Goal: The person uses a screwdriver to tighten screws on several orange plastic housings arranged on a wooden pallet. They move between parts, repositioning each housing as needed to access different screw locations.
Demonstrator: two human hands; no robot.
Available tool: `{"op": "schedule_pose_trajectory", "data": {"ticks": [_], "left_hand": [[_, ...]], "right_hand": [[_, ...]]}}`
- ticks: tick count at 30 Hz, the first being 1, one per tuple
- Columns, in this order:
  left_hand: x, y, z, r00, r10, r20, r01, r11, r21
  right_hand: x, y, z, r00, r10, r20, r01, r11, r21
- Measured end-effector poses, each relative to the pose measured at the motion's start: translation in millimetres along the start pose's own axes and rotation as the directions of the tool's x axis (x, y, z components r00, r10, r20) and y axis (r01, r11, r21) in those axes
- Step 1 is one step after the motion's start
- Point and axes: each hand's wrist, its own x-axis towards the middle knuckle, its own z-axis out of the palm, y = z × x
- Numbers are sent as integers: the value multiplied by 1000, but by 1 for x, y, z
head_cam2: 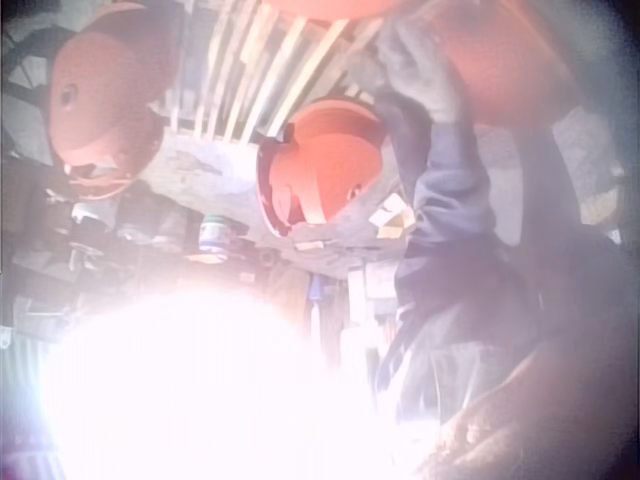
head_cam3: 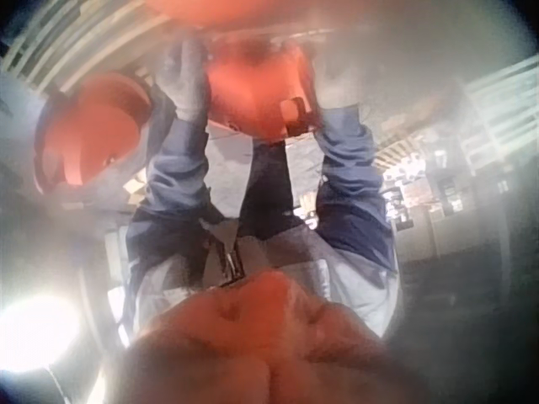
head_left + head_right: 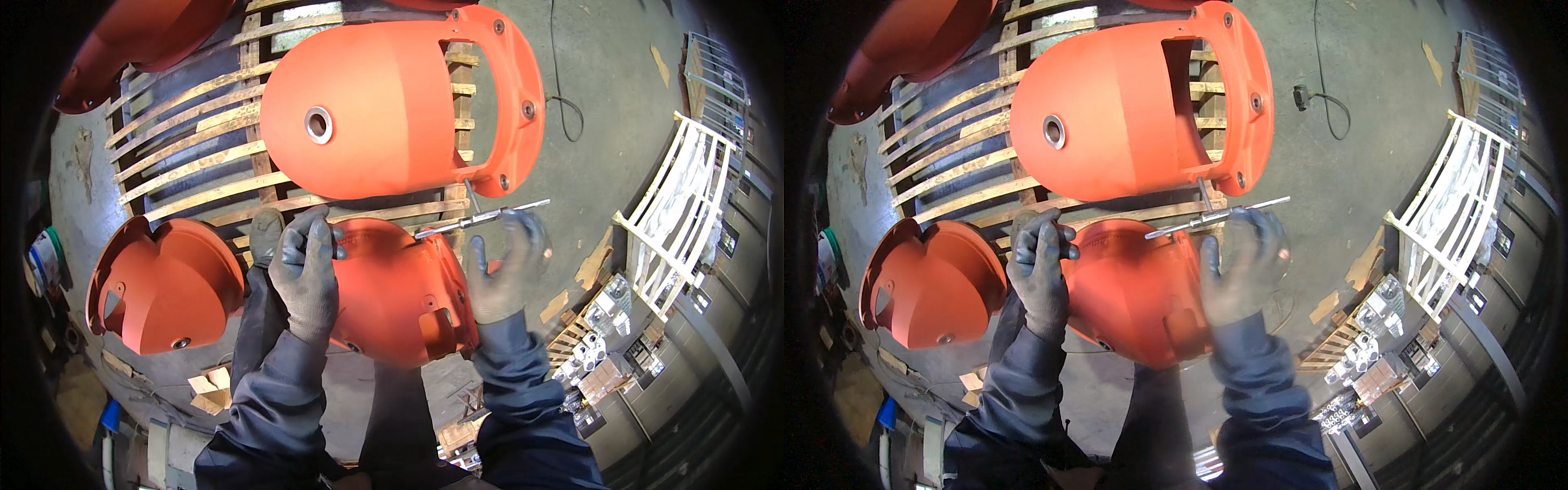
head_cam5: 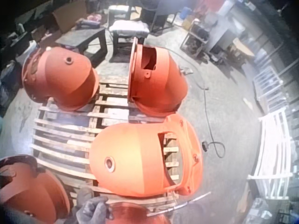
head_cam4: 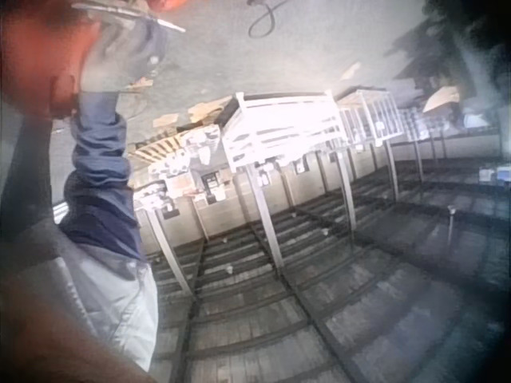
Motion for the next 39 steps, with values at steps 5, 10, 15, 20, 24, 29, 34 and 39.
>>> {"op": "schedule_pose_trajectory", "data": {"ticks": [5,10,15,20,24,29,34,39], "left_hand": [[-2,-4,1,999,-4,-32,4,1000,17],[-2,-4,2,999,-11,-31,12,1000,17],[2,1,-1,999,-29,-40,29,1000,-9],[0,-2,-2,999,-30,-39,30,1000,-1],[-1,-4,0,999,-30,-18,30,1000,-5],[-1,-1,-1,999,-20,-31,20,1000,-6],[-1,-1,1,999,-35,-37,33,999,-41],[-4,-3,1,999,-26,-26,25,999,-25]], "right_hand": [[52,14,21,839,-321,440,413,901,-131],[51,29,43,855,-270,442,327,944,-56],[35,5,71,921,297,254,-389,747,539],[29,-18,79,384,462,799,-377,-712,593],[27,-16,80,352,404,844,-215,-843,493],[7,-14,55,440,635,635,-504,-411,760],[13,10,-4,979,-182,91,187,981,-52],[56,27,20,730,-375,571,536,833,-138]]}}
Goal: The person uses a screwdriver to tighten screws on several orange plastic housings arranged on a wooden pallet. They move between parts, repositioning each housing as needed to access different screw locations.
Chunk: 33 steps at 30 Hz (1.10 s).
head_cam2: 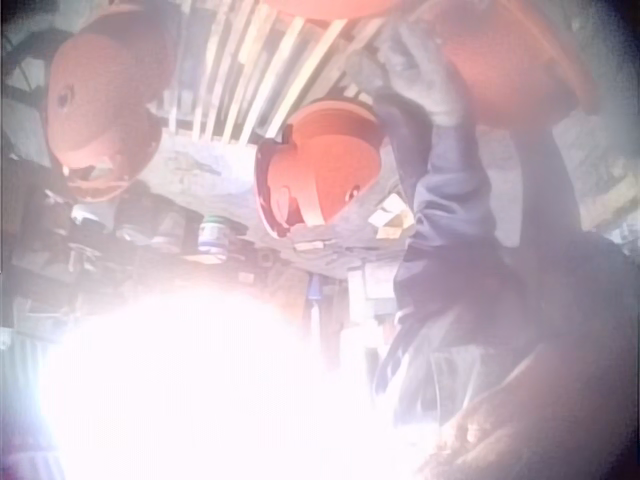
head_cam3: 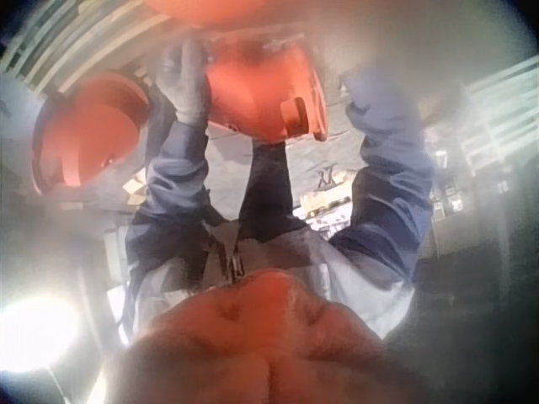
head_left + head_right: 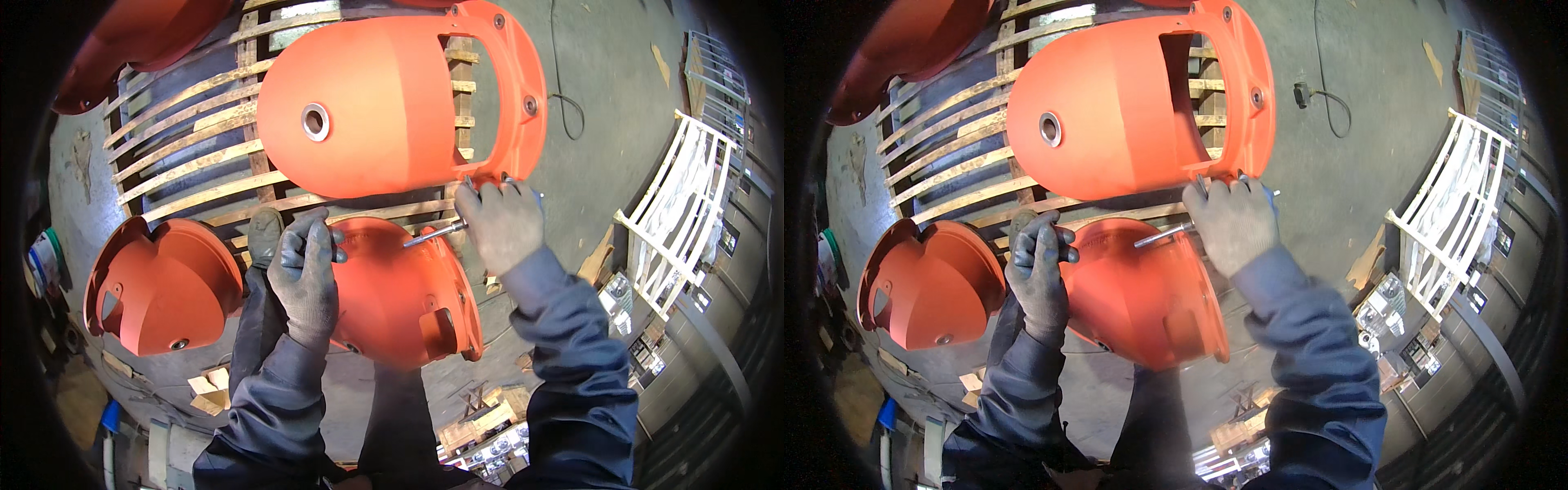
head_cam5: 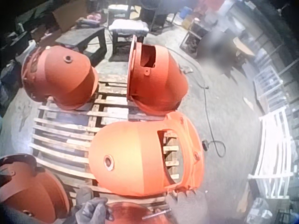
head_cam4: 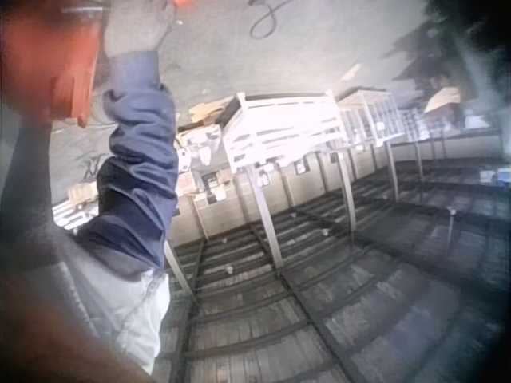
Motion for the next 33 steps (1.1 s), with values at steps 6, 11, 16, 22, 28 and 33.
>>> {"op": "schedule_pose_trajectory", "data": {"ticks": [6,11,16,22,28,33], "left_hand": [[2,1,4,1000,-8,5,8,1000,-4],[4,0,1,1000,-18,-9,18,1000,1],[1,-5,4,1000,-14,8,13,998,55],[2,-3,4,999,-17,-30,18,998,55],[1,-7,4,1000,1,-13,0,999,34],[-1,-8,5,1000,-19,-8,19,999,26]], "right_hand": [[7,-2,25,959,151,-242,-69,946,318],[27,-56,38,547,788,284,-119,-263,957],[35,-73,41,463,527,713,511,-816,272],[-9,-66,35,595,574,562,305,-809,503],[-38,-30,-9,850,362,-382,-267,922,280],[4,2,7,1000,28,9,-28,999,29]]}}
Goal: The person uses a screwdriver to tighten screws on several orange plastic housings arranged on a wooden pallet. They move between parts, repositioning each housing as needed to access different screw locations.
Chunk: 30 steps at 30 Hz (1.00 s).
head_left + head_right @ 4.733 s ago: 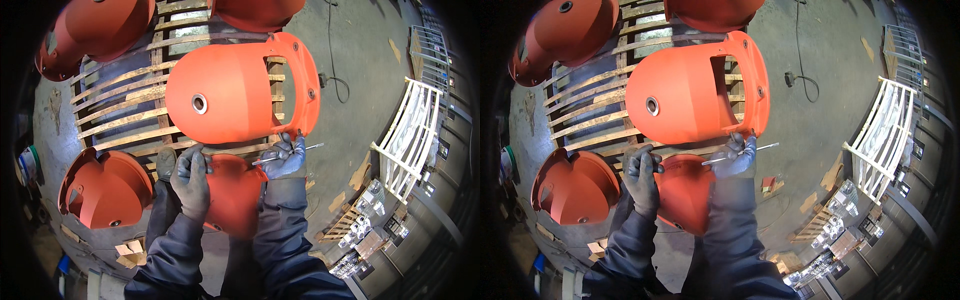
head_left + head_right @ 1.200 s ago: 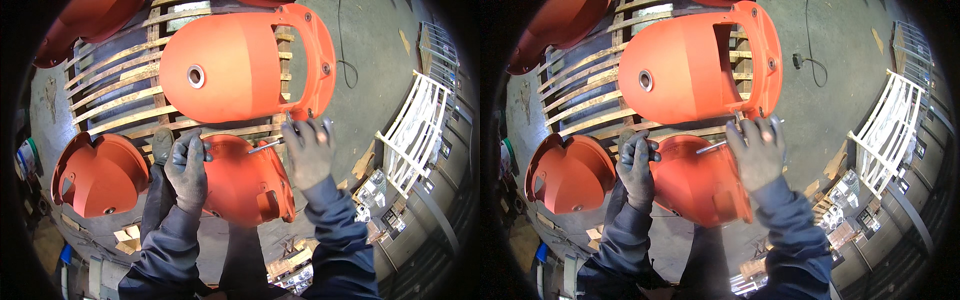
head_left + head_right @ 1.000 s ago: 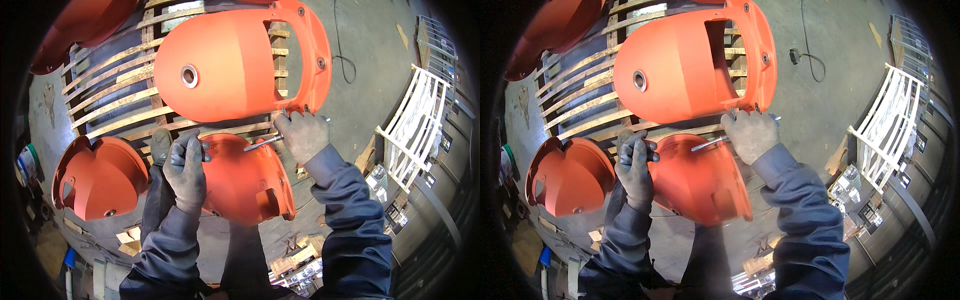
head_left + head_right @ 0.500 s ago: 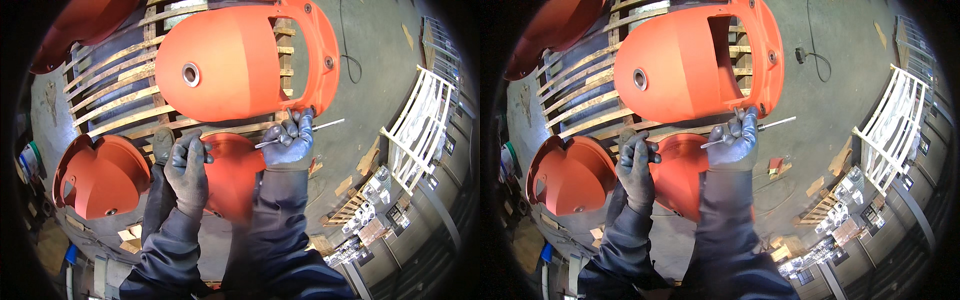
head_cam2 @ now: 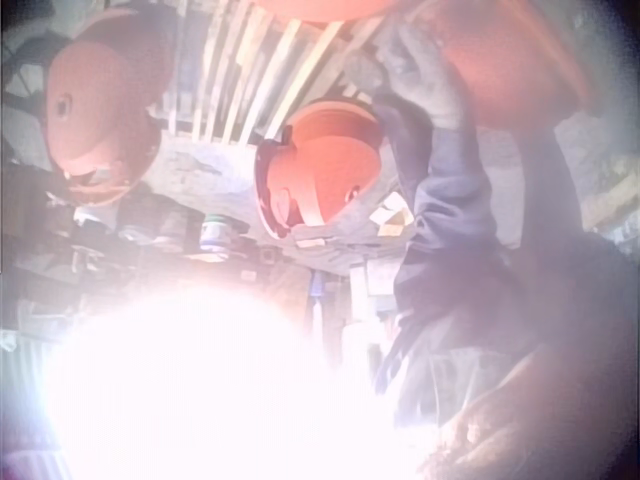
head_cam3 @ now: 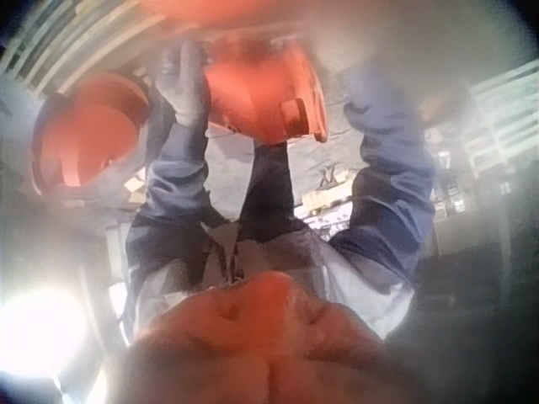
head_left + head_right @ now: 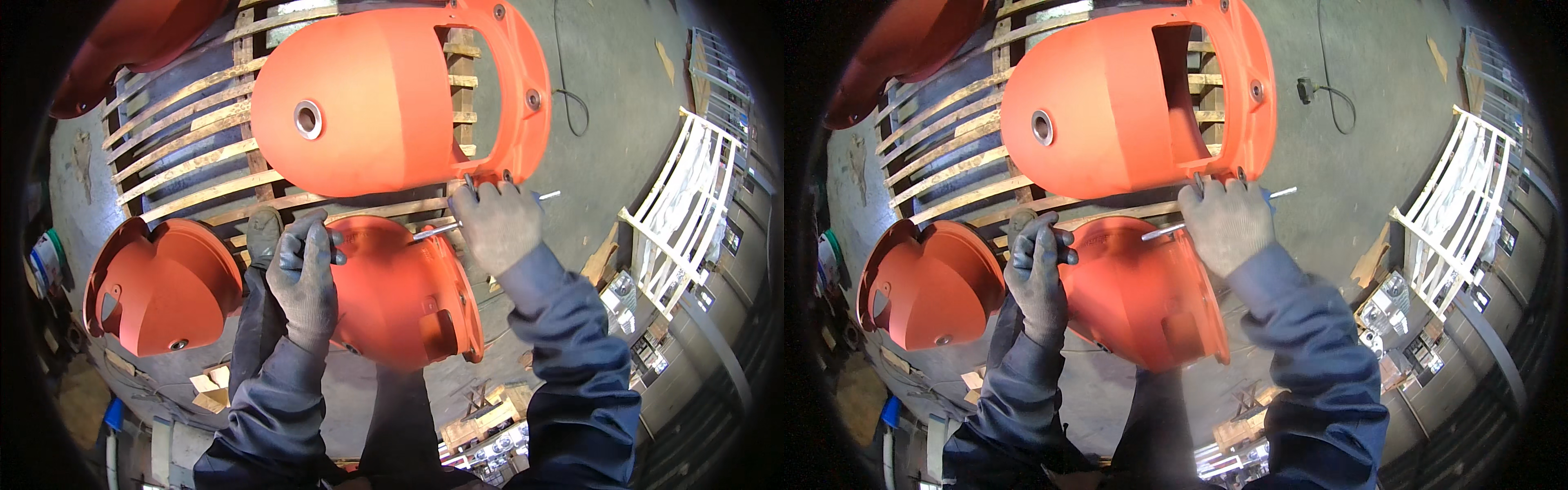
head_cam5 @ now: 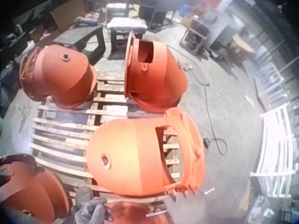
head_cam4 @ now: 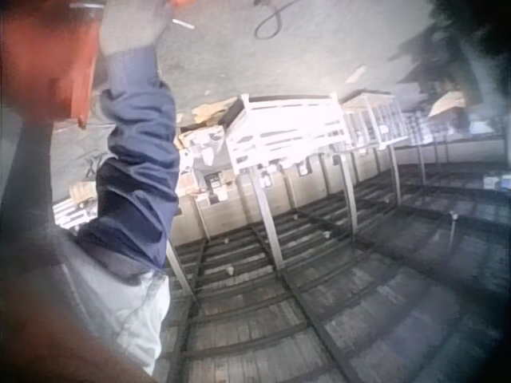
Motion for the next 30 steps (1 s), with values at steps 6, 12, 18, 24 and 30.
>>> {"op": "schedule_pose_trajectory", "data": {"ticks": [6,12,18,24,30], "left_hand": [[3,0,3,1000,17,4,-17,999,35],[2,-2,2,1000,-20,-20,19,1000,-7],[1,-2,2,1000,-7,-21,7,1000,7],[5,-2,2,1000,11,-25,-11,1000,19],[8,-1,-4,1000,25,-2,-25,1000,2]], "right_hand": [[7,-16,21,906,320,-275,-144,847,511],[30,-66,22,405,593,696,105,-787,609],[22,-67,22,523,453,722,342,-887,308],[-37,-64,19,506,805,309,-183,-250,951],[-25,-23,-5,958,75,-276,-72,997,21]]}}
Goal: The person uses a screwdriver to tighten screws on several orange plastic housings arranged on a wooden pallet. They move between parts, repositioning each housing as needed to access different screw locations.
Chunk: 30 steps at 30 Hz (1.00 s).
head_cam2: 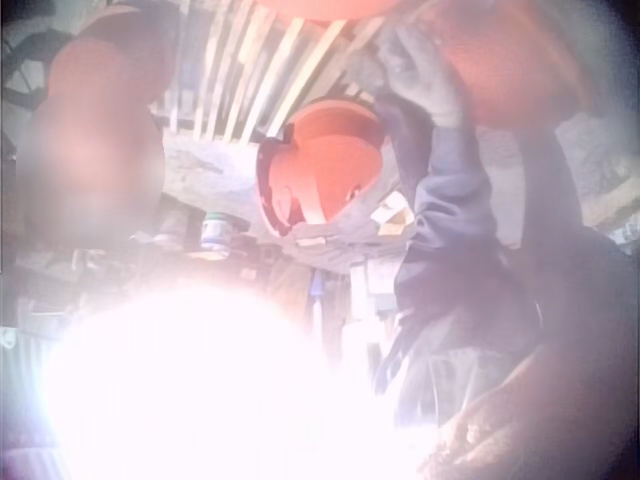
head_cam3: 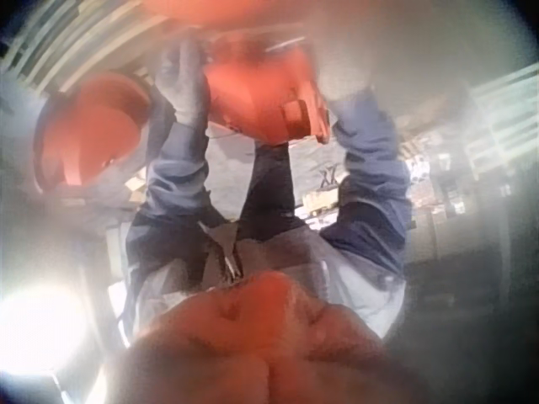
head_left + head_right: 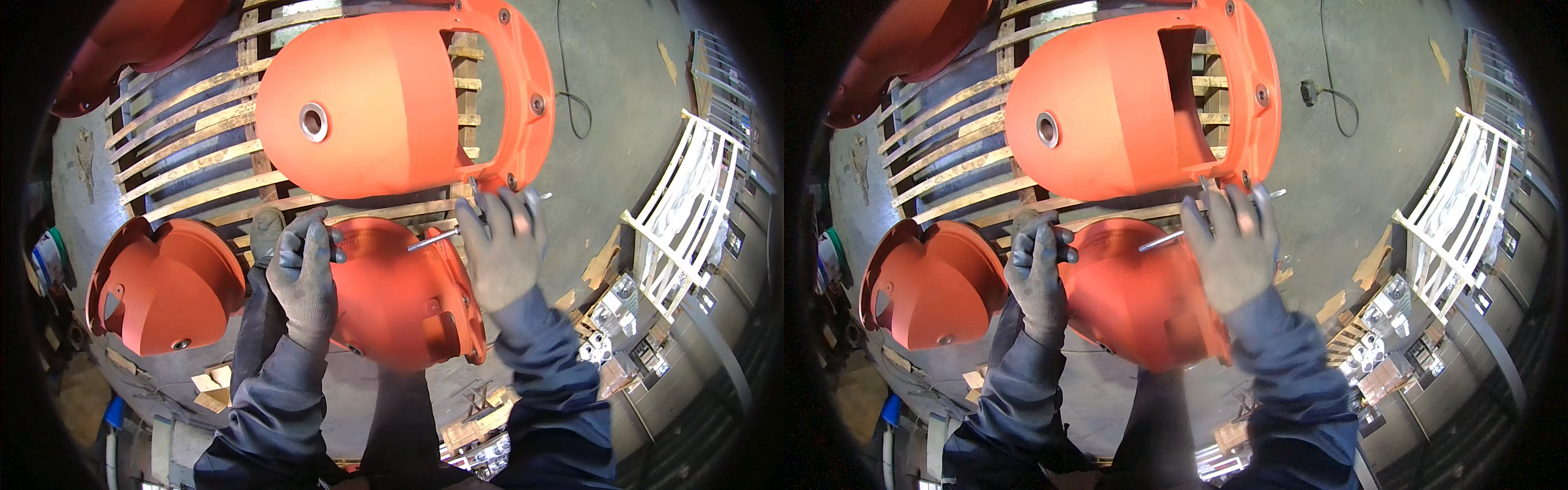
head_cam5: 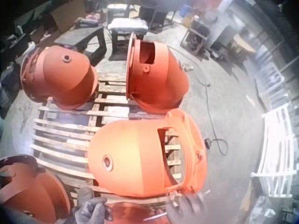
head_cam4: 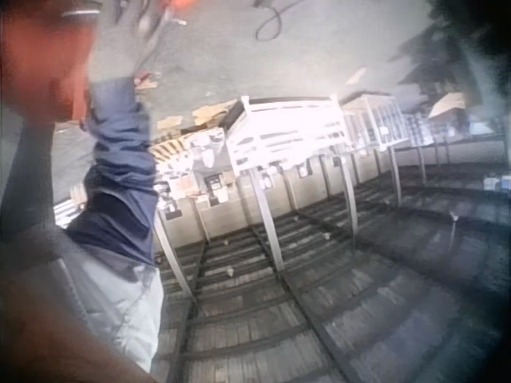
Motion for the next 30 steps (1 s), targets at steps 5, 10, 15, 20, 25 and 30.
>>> {"op": "schedule_pose_trajectory", "data": {"ticks": [5,10,15,20,25,30], "left_hand": [[-1,2,2,1000,-20,4,19,999,37],[5,9,-1,1000,-17,-12,17,1000,9],[5,5,-7,999,-29,-17,30,999,33],[-1,-3,5,1000,-2,28,1,999,46],[-18,34,30,967,110,229,-143,980,135],[-2,73,109,826,69,560,-179,973,144]], "right_hand": [[31,33,21,945,-174,276,192,981,-39],[29,12,33,986,165,14,-154,889,431],[34,-41,60,348,662,663,-286,-599,748],[32,-47,64,429,476,768,193,-879,437],[-20,-51,48,613,515,599,322,-855,405],[-122,-98,12,473,511,718,15,-819,573]]}}
